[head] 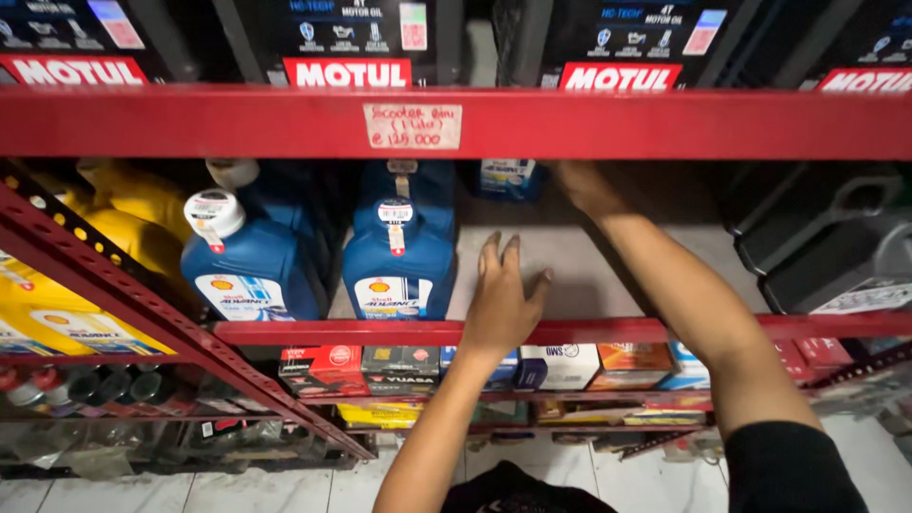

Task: The person repeatedly picks up blue and white plastic bottles from a glass display counter and places them onto a red metal shelf. The person handles the bottles one by one, moving them from the counter to the shelf in a repetitive sequence.

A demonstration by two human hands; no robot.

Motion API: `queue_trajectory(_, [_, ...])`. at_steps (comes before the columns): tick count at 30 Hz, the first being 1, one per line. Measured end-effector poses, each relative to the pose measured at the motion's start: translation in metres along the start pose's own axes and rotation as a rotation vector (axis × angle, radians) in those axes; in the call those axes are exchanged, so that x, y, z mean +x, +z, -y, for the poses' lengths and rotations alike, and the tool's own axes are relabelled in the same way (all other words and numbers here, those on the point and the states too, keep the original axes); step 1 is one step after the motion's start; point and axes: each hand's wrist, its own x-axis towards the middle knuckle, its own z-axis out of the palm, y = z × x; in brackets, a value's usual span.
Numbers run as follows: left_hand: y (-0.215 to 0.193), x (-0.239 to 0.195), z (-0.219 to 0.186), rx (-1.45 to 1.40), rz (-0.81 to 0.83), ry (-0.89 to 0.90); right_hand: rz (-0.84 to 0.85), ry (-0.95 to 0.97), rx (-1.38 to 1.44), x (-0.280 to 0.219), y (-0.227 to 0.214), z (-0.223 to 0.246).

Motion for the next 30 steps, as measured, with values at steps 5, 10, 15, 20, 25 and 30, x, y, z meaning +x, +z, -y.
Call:
queue_trajectory(5, [-0.001,0.0,-0.001,0.0,0.085,-0.066,-0.076,0.021,-0.498,-0.009,-0.012,-0.019])
queue_trajectory(10, [-0.006,-0.001,-0.005,0.014,0.1,-0.06,-0.035,0.032,-0.911,-0.01,-0.019,-0.063])
queue_trajectory(15, [-0.009,-0.003,-0.008,0.015,0.118,-0.068,-0.082,-0.074,-0.98,-0.008,-0.016,-0.068])
queue_trajectory(20, [-0.007,-0.003,-0.006,0.013,0.096,-0.032,-0.057,-0.164,-0.866,-0.016,-0.012,-0.064])
queue_trajectory(25, [-0.006,-0.003,-0.005,0.02,0.113,-0.033,-0.113,-0.32,-0.911,-0.015,-0.012,-0.075])
queue_trajectory(30, [-0.006,-0.007,-0.006,0.04,0.082,0.021,-0.092,-0.138,-0.833,-0.023,-0.019,-0.055])
